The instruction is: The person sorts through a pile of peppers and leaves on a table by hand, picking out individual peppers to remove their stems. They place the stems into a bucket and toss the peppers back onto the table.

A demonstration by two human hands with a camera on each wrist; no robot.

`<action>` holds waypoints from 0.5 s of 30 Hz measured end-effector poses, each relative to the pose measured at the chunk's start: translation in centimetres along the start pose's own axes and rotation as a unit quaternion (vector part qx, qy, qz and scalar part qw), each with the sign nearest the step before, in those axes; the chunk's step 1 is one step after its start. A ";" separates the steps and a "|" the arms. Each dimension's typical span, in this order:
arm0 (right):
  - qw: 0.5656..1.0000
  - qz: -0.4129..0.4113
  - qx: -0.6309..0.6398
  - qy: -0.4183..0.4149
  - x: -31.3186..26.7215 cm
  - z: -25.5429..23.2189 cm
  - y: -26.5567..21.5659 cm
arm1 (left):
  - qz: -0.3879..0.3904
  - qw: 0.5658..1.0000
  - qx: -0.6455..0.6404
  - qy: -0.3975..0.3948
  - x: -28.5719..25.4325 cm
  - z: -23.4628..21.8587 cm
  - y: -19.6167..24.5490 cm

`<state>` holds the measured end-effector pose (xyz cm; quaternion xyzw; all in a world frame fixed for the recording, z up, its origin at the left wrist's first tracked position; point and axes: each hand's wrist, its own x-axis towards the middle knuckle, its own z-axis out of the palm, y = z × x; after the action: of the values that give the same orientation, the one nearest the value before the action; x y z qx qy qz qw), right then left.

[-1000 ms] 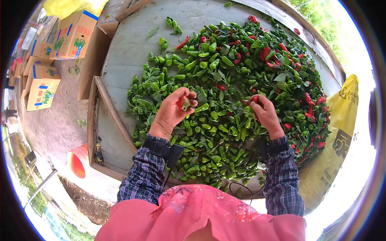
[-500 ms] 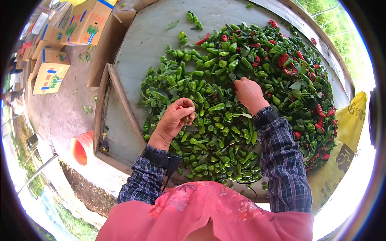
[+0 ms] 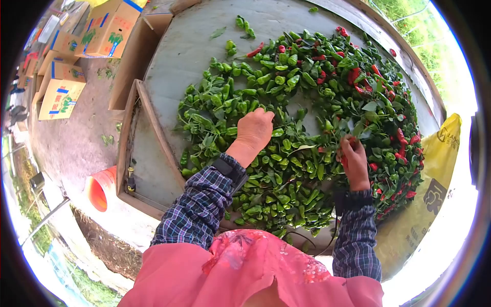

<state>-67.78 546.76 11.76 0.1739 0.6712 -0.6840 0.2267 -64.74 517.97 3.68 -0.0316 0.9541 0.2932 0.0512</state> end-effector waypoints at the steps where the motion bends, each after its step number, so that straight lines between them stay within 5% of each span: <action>1: 0.995 0.022 0.099 -0.009 -1.4 -0.4 0.0 | 0.005 1.000 -0.001 -0.005 0.1 0.2 0.4; 3: 0.981 0.014 0.190 -0.046 -3.4 -1.5 0.1 | 0.012 0.999 0.033 0.035 0.4 0.7 1.1; 5: 0.984 0.050 -0.169 -0.030 -4.5 -2.7 1.0 | 0.041 0.998 0.044 0.022 0.9 0.8 1.4; 7: 0.972 0.024 -0.232 -0.024 -5.2 -2.6 2.2 | 0.052 0.996 0.067 0.016 1.4 0.8 1.6; 9: 0.998 0.008 -0.040 0.040 -5.9 -3.1 2.4 | 0.050 0.997 0.065 0.010 1.3 1.2 1.4; 10: 1.000 -0.011 0.012 0.005 -6.0 -3.4 2.4 | 0.039 0.997 0.061 -0.001 1.1 1.0 1.5; 15: 0.986 0.052 0.156 -0.005 -5.9 -4.0 3.9 | 0.004 0.993 0.095 -0.069 1.2 0.8 1.8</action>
<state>-60.99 551.21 11.51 0.2386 0.5447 -0.7687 0.2355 -66.02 519.85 3.91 -0.0028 0.9719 0.2034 0.1187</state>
